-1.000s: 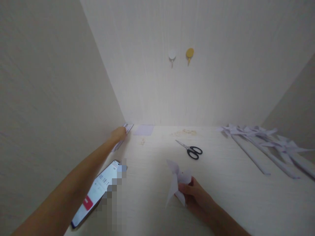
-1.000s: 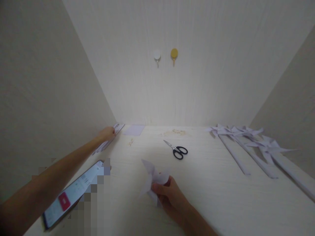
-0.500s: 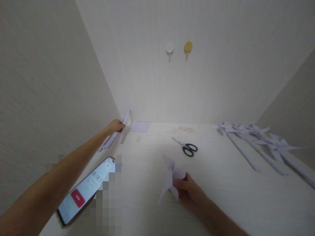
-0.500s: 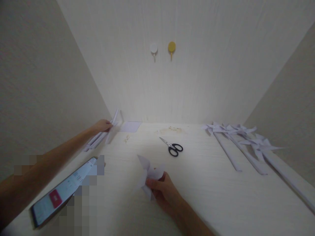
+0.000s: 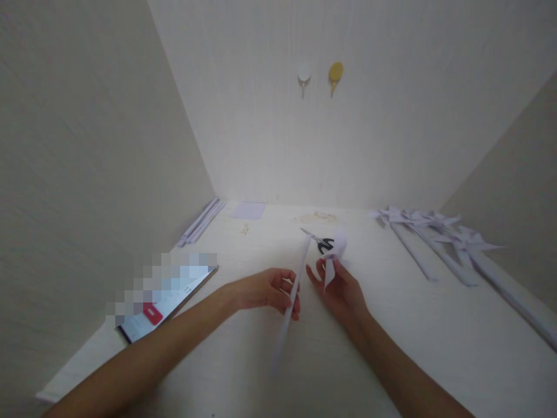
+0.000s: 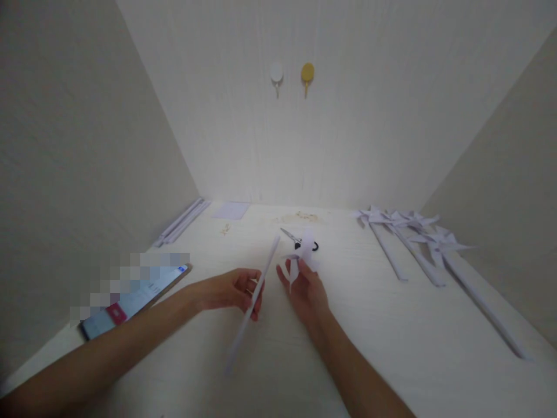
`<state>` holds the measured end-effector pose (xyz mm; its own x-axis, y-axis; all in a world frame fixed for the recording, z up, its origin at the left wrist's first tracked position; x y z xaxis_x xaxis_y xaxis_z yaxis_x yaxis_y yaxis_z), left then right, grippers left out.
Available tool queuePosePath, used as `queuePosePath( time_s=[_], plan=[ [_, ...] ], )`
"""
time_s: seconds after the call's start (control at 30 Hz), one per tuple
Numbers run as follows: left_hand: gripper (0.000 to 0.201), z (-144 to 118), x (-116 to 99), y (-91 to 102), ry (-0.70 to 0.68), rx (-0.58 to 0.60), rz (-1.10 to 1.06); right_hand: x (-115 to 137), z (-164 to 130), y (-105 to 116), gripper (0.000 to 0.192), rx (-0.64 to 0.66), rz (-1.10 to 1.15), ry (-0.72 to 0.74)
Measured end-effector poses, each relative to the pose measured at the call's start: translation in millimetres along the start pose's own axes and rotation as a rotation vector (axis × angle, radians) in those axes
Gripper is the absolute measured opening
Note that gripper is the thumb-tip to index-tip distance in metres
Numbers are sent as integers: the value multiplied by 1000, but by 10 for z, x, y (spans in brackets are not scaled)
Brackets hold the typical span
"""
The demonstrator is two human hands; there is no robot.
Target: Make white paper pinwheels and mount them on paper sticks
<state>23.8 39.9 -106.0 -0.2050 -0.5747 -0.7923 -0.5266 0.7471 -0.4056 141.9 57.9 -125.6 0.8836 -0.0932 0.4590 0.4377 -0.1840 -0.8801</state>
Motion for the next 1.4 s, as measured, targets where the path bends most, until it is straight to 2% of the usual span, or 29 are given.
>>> queuePosePath(
  time_s=[0.1, 0.2, 0.27, 0.4, 0.5, 0.73, 0.87, 1.03, 1.17, 1.3, 1.4],
  plan=[
    [38, 112, 94, -99, 21, 93, -6, 56, 6, -34, 10, 13, 9, 31],
    [49, 124, 69, -154, -30, 144, -30, 67, -2, -50, 10, 24, -13, 42],
    [50, 114, 18, -133, -89, 109, -108, 54, -9, -50, 11, 29, -31, 41],
    [19, 106, -52, 43, -180, -85, -314, 8, -22, -31, 10, 16, -43, 13],
    [16, 113, -47, 167, -188, -174, -420, -26, -36, -1, 10, -13, -43, -23],
    [44, 91, -46, 224, -262, -102, -569, -79, -87, 14, 13, 16, -106, -79],
    [41, 90, -3, 246, -239, -132, -610, -127, -116, 35, 14, 7, -117, -129],
    [19, 73, -22, 219, -218, -108, -522, -147, -125, 40, 12, -6, -105, -150],
    [18, 76, -58, 192, -270, -129, -379, -150, -138, 32, 16, -22, -107, -169],
    [31, 108, -65, 199, -320, -270, -187, -148, -142, 19, 19, -4, -117, -174],
    [28, 115, -51, 197, -313, -369, -54, -153, -141, 11, 19, 25, -132, -177]
  ],
)
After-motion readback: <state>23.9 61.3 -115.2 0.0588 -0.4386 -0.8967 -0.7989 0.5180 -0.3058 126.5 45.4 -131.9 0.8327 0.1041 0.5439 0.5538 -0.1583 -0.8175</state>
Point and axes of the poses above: each hand's wrist, its own z-axis towards the middle knuckle, its own y-axis out of the back of the hand, x = y × z, the point moved 7 cm from there along z, towards the middle knuckle, and after that the axes turned 14 degrees about y, right-handed, at the moved point
